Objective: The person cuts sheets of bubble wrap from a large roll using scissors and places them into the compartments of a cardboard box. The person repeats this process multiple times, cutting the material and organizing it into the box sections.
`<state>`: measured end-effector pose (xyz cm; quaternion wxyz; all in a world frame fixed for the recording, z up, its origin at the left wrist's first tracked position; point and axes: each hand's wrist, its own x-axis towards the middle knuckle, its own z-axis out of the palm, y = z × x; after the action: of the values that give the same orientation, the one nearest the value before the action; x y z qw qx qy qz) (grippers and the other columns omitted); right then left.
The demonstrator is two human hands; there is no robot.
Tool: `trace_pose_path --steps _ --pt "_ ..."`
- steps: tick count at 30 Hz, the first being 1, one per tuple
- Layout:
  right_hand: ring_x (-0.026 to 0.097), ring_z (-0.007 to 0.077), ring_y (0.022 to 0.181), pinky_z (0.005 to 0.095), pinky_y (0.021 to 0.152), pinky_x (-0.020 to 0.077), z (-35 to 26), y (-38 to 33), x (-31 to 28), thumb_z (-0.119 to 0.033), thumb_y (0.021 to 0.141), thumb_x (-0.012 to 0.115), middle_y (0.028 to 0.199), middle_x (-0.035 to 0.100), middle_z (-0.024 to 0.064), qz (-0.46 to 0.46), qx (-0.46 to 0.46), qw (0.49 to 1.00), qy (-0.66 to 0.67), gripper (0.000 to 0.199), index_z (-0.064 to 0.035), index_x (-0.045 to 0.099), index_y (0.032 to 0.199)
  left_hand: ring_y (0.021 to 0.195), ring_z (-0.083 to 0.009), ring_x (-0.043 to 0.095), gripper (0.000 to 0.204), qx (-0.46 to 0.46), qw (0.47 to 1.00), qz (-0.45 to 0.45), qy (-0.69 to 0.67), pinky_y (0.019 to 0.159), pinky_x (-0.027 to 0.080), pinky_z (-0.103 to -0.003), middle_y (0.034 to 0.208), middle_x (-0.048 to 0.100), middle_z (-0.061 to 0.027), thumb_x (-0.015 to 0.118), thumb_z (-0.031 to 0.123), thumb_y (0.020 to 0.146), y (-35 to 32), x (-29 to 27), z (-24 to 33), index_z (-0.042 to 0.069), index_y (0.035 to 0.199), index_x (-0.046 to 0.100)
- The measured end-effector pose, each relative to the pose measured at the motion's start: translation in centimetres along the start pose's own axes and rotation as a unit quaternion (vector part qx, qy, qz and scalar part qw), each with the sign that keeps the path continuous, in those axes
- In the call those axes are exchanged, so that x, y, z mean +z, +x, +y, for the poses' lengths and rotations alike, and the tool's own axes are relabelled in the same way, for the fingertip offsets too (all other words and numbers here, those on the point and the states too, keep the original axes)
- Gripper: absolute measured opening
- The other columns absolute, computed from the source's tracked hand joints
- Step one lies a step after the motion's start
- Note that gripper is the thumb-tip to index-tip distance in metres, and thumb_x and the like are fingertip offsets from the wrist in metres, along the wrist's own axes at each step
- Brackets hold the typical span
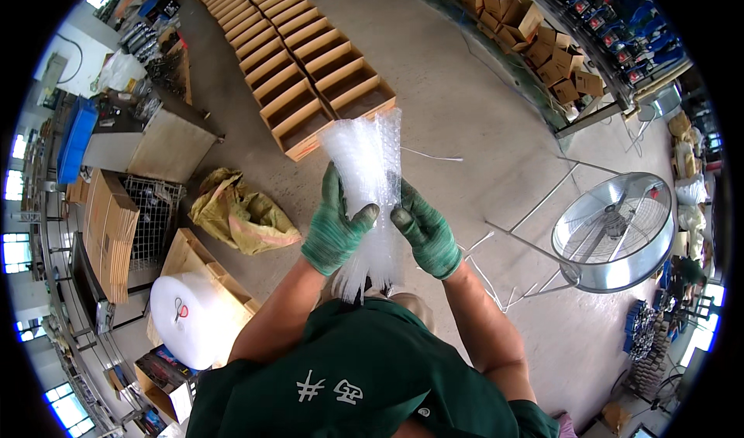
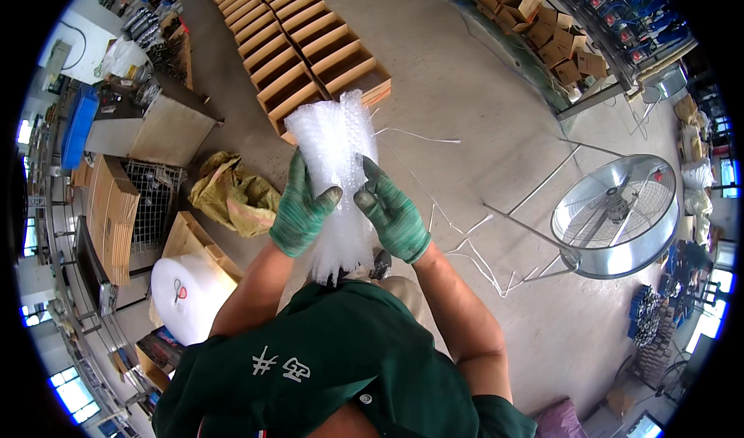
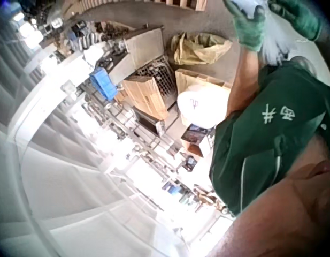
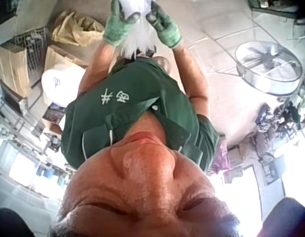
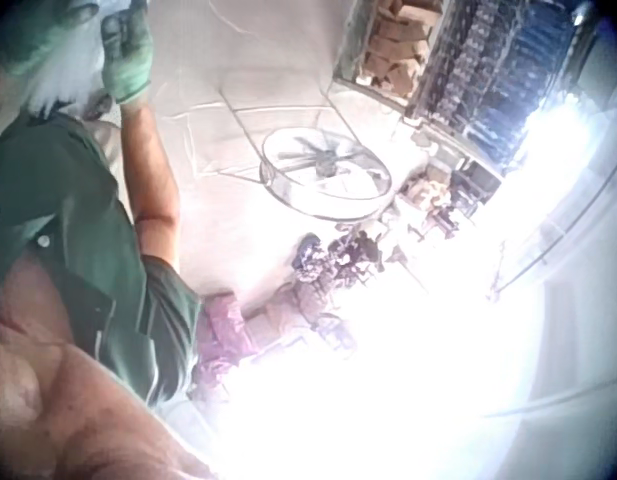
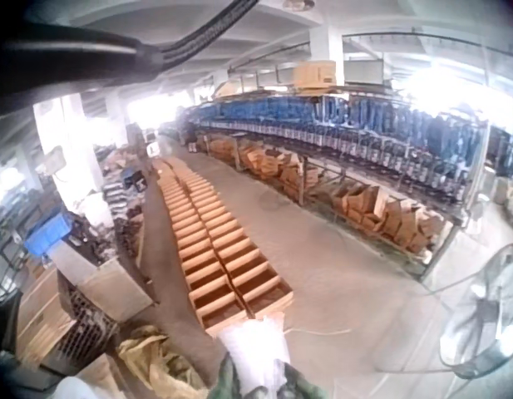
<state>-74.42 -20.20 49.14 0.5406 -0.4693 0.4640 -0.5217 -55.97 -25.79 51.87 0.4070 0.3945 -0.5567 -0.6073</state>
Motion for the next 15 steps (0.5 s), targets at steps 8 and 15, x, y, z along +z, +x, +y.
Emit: trace_pose_path --steps 8,15 --pt "0.055 0.0101 0.109 0.0264 0.097 0.0448 -1.8 10.7 -12.5 -0.017 0.104 0.059 0.117 0.064 0.0024 0.102 0.056 0.992 0.054 0.042 0.0015 0.052 0.141 0.144 -0.0283 0.035 0.081 0.115 0.991 0.025 0.067 0.119 0.030 -0.041 0.161 0.030 -0.0166 0.061 0.022 0.101 16.6 7.7 -2.6 0.006 0.163 0.011" --pt "0.062 0.0154 0.103 0.0316 0.089 0.0513 -4.4 26.4 -21.4 -0.011 0.098 0.063 0.109 0.066 0.0031 0.177 -0.032 0.984 -0.014 0.040 0.0025 0.052 0.134 0.137 -0.0330 0.045 0.079 0.112 0.993 -0.027 0.037 0.115 0.036 -0.042 0.153 0.040 -0.0215 0.073 0.025 0.093 34.5 13.0 -3.3 0.005 0.157 0.031"
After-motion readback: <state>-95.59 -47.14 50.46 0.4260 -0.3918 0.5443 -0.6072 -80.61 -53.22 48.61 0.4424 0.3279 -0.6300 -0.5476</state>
